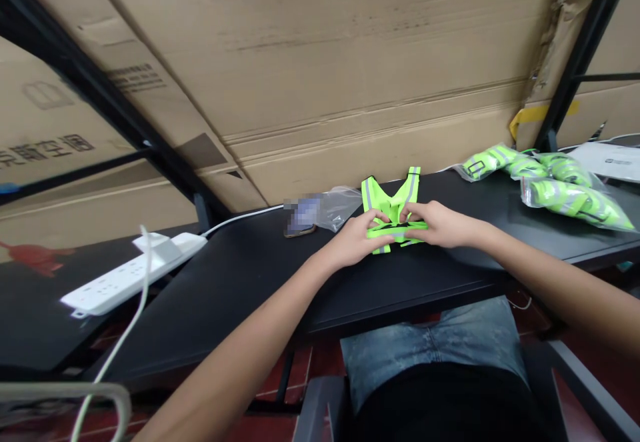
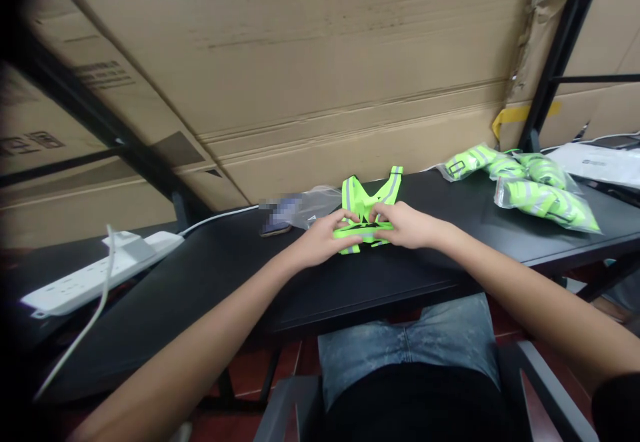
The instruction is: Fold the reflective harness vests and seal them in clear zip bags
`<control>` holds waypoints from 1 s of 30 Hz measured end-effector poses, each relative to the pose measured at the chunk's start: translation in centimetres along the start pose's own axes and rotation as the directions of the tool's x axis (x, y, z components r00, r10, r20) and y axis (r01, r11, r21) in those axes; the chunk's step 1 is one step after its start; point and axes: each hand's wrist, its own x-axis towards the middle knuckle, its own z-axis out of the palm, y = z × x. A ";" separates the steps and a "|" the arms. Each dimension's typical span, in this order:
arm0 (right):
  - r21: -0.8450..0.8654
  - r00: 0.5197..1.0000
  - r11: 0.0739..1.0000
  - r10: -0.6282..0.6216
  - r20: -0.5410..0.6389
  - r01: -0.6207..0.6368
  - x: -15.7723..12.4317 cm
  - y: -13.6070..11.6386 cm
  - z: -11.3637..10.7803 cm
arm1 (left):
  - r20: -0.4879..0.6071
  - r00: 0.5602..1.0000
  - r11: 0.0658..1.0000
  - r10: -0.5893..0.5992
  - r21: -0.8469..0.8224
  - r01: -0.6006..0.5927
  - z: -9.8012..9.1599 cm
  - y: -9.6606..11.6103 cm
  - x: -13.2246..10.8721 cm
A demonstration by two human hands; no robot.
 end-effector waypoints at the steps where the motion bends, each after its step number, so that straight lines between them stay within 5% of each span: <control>1: 0.044 1.000 0.999 0.015 0.019 -0.016 0.7 0.6 -0.3 | -0.011 0.999 0.998 -0.036 -0.043 0.036 0.0 -0.4 0.3; 7: 0.376 0.972 0.917 0.043 0.230 -0.129 3.8 3.3 -0.6 | -0.053 0.995 0.995 -0.085 -0.064 0.082 0.8 -1.3 1.0; 13: 0.290 0.960 0.935 0.131 0.246 -0.202 2.6 2.2 -1.3 | -0.241 0.969 0.992 -0.055 0.096 0.080 1.7 0.2 -0.5; 21: 0.293 0.922 0.898 0.238 0.305 -0.328 2.4 2.5 -1.8 | -0.303 0.950 0.994 -0.078 0.056 0.099 2.1 1.0 -0.7; 25: 0.263 0.923 0.915 0.218 0.318 -0.307 2.4 2.4 -2.1 | -0.281 0.959 0.998 -0.047 0.019 0.055 2.1 0.8 -0.3; 30: 0.145 0.939 0.957 0.203 0.278 -0.250 2.0 1.9 -2.0 | -0.146 0.973 0.974 0.177 0.166 -0.152 2.6 0.7 -0.3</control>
